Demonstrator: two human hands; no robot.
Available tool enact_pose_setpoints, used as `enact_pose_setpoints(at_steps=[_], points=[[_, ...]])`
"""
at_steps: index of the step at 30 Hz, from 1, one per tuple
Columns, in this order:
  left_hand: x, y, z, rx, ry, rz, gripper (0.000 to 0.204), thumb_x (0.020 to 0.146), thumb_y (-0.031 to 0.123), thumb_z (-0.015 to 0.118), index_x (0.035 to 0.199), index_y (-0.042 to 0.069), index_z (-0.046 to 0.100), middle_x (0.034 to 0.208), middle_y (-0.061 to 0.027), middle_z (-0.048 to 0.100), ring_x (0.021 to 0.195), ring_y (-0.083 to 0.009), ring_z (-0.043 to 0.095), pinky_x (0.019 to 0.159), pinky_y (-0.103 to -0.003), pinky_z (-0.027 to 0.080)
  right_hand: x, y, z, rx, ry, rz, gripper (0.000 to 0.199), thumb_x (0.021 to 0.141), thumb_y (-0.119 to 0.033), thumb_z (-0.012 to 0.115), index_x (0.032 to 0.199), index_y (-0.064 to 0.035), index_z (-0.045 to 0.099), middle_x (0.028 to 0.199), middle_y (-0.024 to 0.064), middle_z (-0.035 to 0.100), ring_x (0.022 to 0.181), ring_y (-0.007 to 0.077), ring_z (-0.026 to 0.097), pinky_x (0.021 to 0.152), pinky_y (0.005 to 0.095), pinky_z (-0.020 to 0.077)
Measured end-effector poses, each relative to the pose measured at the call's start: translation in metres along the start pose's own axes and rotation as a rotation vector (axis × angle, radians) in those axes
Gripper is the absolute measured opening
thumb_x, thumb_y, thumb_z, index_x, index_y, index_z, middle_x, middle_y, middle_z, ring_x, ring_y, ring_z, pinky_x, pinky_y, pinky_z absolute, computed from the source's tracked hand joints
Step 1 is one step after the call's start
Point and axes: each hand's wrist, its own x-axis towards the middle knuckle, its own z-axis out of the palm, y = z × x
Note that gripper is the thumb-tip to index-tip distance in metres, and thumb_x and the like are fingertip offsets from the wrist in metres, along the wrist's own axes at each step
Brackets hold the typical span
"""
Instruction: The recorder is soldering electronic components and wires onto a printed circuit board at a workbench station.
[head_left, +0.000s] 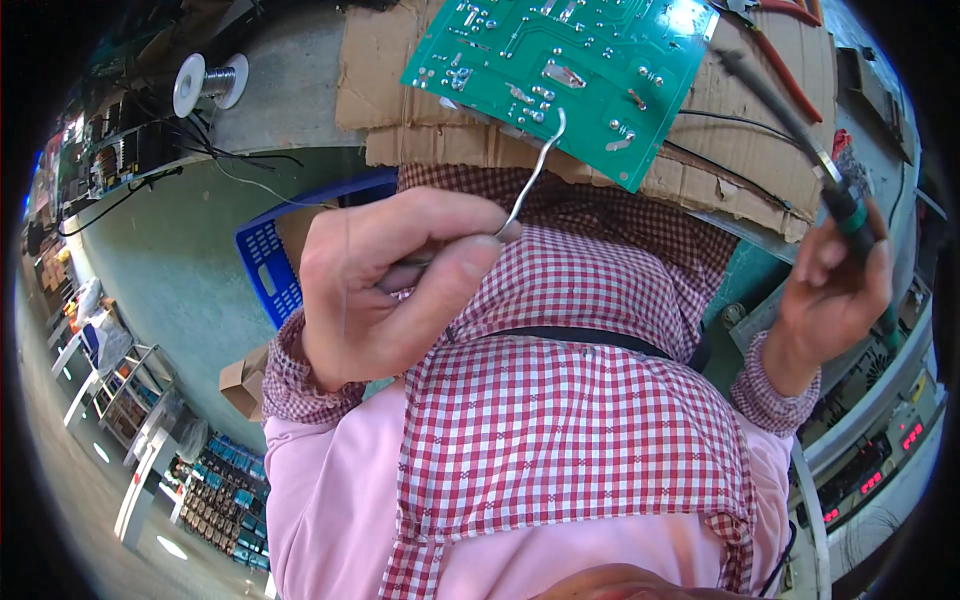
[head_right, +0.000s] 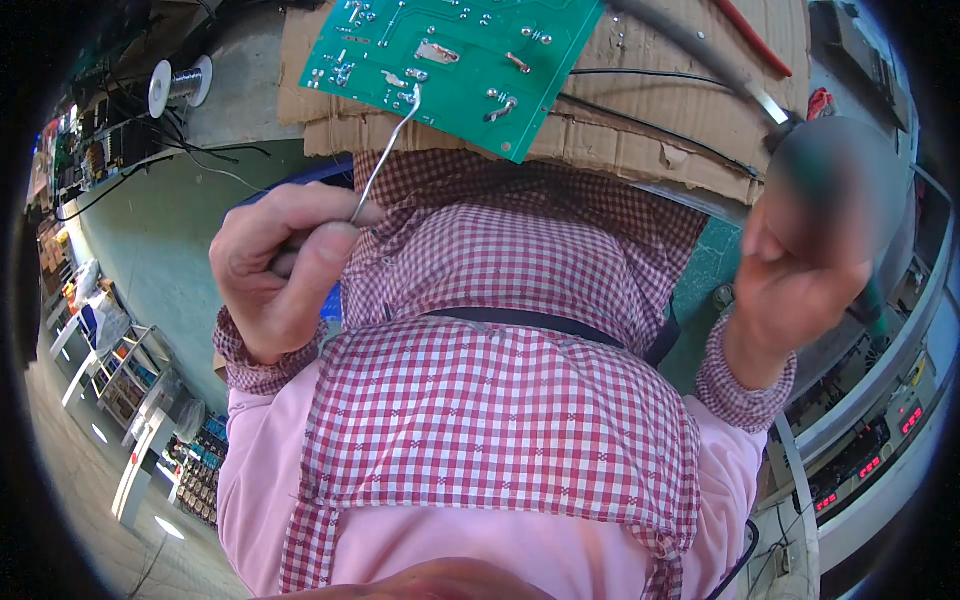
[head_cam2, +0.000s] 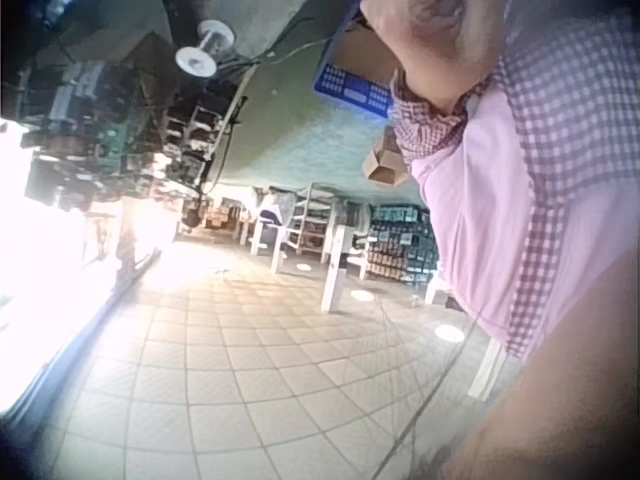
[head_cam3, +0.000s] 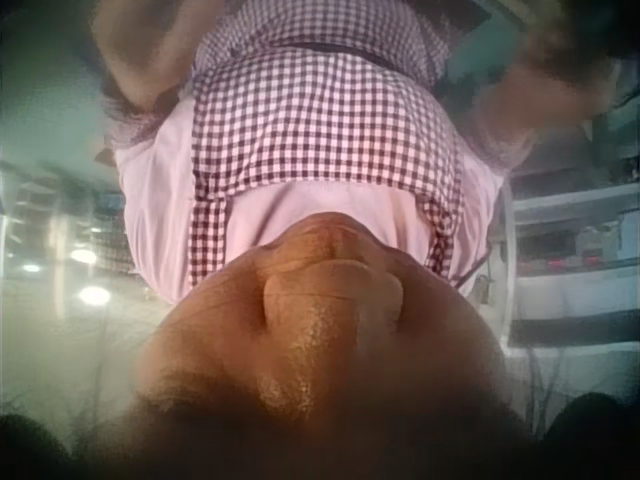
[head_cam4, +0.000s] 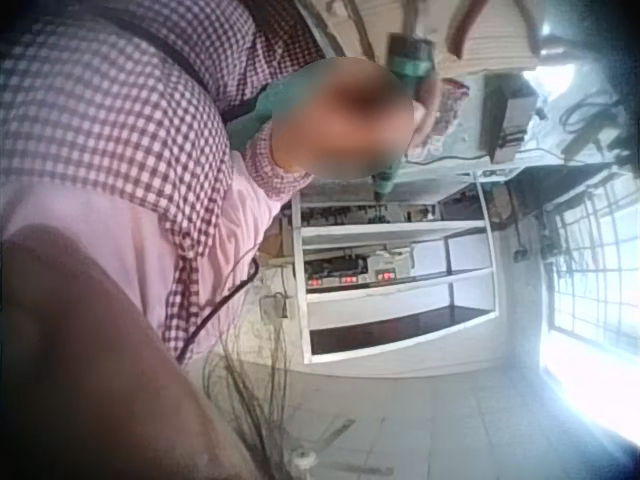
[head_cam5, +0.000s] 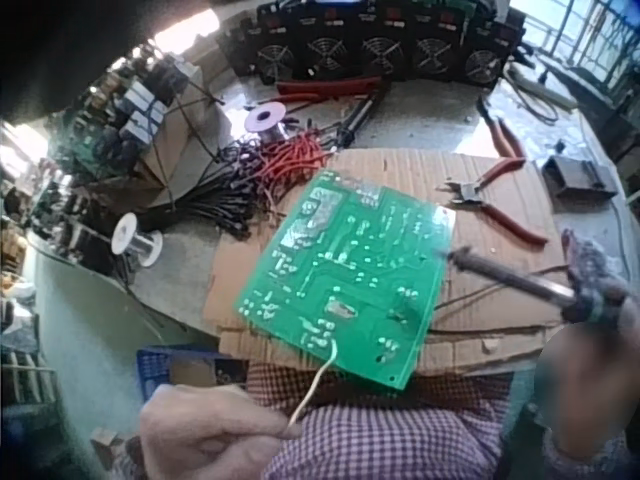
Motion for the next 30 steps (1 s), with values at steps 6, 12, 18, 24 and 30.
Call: enact_pose_setpoints(at_steps=[6,12,18,24,30], points=[[0.014,-0.006,0.007,0.012,0.020,-0.028,0.012,0.082,0.004,0.059,0.090,-0.003,0.065,0.068,-0.0003,0.060,0.048,0.0004,0.037,0.044,-0.017,0.024,-0.026,0.013,0.025,-0.123,-0.073,-0.062,0.046,0.089,-0.031,0.044,0.112,0.0073,0.053,0.060,0.0122,0.054,0.044,0.0145,0.047,0.040,0.0238,0.0394],[0.018,-0.013,0.008,0.002,0.012,0.010,0.012,0.082,0.004,0.059,0.091,-0.004,0.065,0.076,-0.0033,0.065,0.048,0.0000,0.038,0.044,-0.016,0.027,-0.025,0.015,0.027,-0.140,-0.134,-0.083,0.045,0.089,-0.031,0.045,0.111,0.0074,0.053,0.062,0.0142,0.056,0.045,0.0150,0.050,0.042,0.0233,0.0412],[0.019,-0.014,0.006,-0.007,0.001,-0.033,0.013,0.082,0.004,0.059,0.091,-0.004,0.065,0.075,-0.0037,0.064,0.048,-0.0006,0.040,0.045,-0.016,0.027,-0.020,0.015,0.025,-0.121,-0.166,-0.061,0.044,0.089,-0.031,0.046,0.110,0.0075,0.053,0.064,0.0151,0.057,0.046,0.0158,0.052,0.042,0.0227,0.0402],[0.022,-0.013,0.005,0.001,-0.006,-0.030,0.013,0.083,0.005,0.060,0.090,-0.005,0.065,0.069,-0.0023,0.061,0.048,-0.0008,0.040,0.045,-0.017,0.027,-0.018,0.010,0.024,-0.163,-0.133,-0.023,0.047,0.087,-0.032,0.048,0.111,0.0088,0.052,0.064,0.0140,0.057,0.048,0.0158,0.053,0.043,0.0220,0.0400],[0.024,-0.012,0.005,-0.018,-0.030,-0.075,0.013,0.083,0.005,0.060,0.090,-0.005,0.065,0.071,-0.0033,0.062,0.048,-0.0014,0.041,0.045,-0.017,0.028,-0.012,0.004,0.023,-0.266,-0.132,0.036,0.054,0.082,-0.035,0.056,0.110,0.0109,0.051,0.066,0.0128,0.056,0.049,0.0140,0.052,0.044,0.0215,0.0398]])
